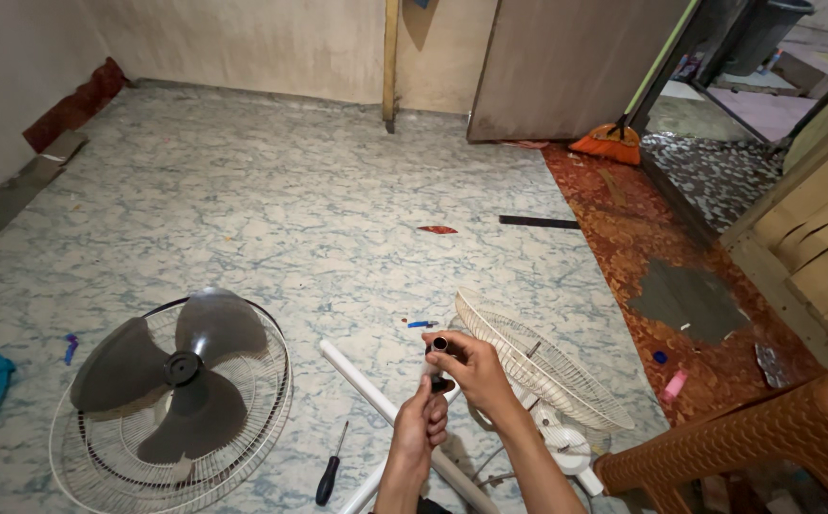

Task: The person assembles a standing fan by attaching the fan head to the metal pole and securing it with a knob. They handle the fan head, pole, and base, and use a screwdriver to tighten components.

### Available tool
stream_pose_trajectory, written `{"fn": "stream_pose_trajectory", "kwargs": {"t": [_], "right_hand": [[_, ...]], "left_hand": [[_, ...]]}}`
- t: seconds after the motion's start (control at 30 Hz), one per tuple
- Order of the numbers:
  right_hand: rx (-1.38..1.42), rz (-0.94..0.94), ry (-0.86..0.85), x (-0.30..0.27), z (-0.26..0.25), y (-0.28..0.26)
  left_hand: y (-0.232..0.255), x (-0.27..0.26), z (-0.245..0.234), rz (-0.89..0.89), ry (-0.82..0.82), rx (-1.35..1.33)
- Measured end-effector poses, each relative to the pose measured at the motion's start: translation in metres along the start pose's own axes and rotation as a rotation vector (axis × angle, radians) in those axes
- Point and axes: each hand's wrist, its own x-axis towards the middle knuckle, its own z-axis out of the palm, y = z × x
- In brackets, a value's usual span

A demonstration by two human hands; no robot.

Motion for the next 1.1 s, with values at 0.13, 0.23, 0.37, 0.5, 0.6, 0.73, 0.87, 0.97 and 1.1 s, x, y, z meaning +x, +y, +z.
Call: {"fn": "stream_pose_trajectory", "kwargs": {"t": [0.13, 0.23, 0.37, 0.5, 0.6, 0.73, 0.87, 0.97, 1.1], "right_hand": [[-0.04, 0.068, 0.014, -0.007, 0.003, -0.012], [-0.011, 0.088, -0.039, -0.013, 0.0, -0.022], [0.019, 0.081, -0.079, -0.016, -0.002, -0.027], [-0.064, 0.044, -0.033, -0.015, 0.001, -0.028], [-0.152, -0.021, -0.022, -0.019, 0.004, -0.036], [-0.128, -0.008, 0.049, -0.018, 0.006, -0.055], [-0.115, -0.261, 0.034, -0.002, -0.005, -0.073], [0.099, -0.19, 0.001, 0.003, -0.008, -0.077], [-0.008, -0.174, -0.002, -0.008, -0.001, -0.069]], "left_hand": [[0.0, -0.004, 0.002, -0.003, -0.001, 0.013], [0.0, -0.004, 0.003, 0.001, -0.004, 0.0], [-0.002, -0.002, -0.001, -0.009, -0.011, 0.014], [-0.007, 0.003, -0.005, 0.039, -0.045, -0.003], [-0.008, 0.004, -0.008, 0.025, -0.035, -0.011], [-0.012, 0.012, -0.012, 0.02, -0.056, -0.004], [-0.018, 0.013, -0.017, 0.066, -0.082, -0.036], [-0.015, 0.007, -0.011, 0.07, -0.064, -0.012], [-0.007, -0.004, -0.003, 0.034, -0.025, 0.011]]}}
